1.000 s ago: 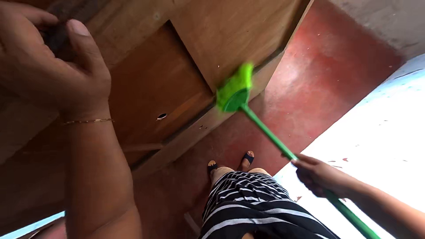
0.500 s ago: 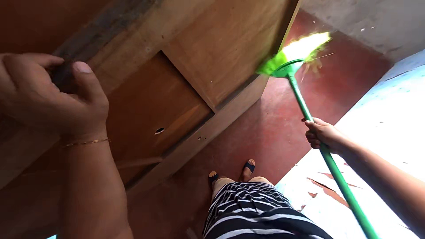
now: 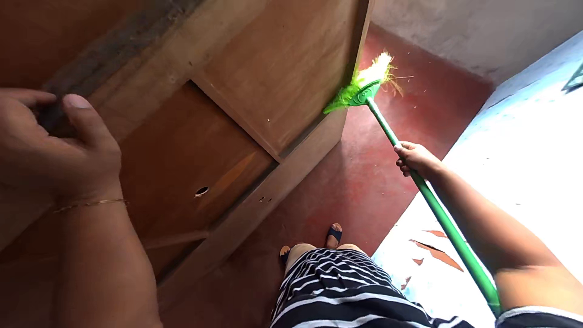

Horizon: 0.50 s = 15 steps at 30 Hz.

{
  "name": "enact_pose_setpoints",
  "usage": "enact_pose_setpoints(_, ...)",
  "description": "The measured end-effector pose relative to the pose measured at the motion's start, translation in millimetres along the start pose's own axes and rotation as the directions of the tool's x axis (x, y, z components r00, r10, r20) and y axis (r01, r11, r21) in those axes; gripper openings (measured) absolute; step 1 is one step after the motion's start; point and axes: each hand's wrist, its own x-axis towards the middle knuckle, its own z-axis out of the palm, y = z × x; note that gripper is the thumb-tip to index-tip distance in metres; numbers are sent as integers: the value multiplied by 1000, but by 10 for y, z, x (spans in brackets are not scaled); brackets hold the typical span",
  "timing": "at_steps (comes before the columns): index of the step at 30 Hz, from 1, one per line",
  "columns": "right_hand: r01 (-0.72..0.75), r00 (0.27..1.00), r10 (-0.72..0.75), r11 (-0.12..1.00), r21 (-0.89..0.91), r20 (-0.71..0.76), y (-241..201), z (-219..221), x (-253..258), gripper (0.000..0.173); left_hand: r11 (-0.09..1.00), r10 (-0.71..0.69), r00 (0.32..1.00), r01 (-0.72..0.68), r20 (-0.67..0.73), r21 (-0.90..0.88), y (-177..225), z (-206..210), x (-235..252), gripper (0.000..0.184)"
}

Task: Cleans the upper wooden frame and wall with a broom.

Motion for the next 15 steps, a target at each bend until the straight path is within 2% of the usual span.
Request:
enact_pose_setpoints(4,204,974,-219,961,-187,-58,-144,-24,-740,52,999,-18,1000,19,-24,49,28,-17,19,50)
enact_pose_setpoints(7,318,889,-416,862,-395,-191,-121,-37,-1217,59,997,-12,1000,14,-29,82,31,-32,31,47)
enact_pose_setpoints(10,332,836,-508,769,-546,-207,-29,192,-1064,62,995,32,998,-27,-50,97,68,-42,29,48)
enact_pose_setpoints(12,267,881,-451,724,-636,-144,107,439,-646,63,995,37,999,-35,-18,90,122,-94,31,49)
enact_pose_setpoints(15,105,976,-209,684,-722,-56,386,612,37,64,996,46,999,-48,24,78,71,-85,43,55)
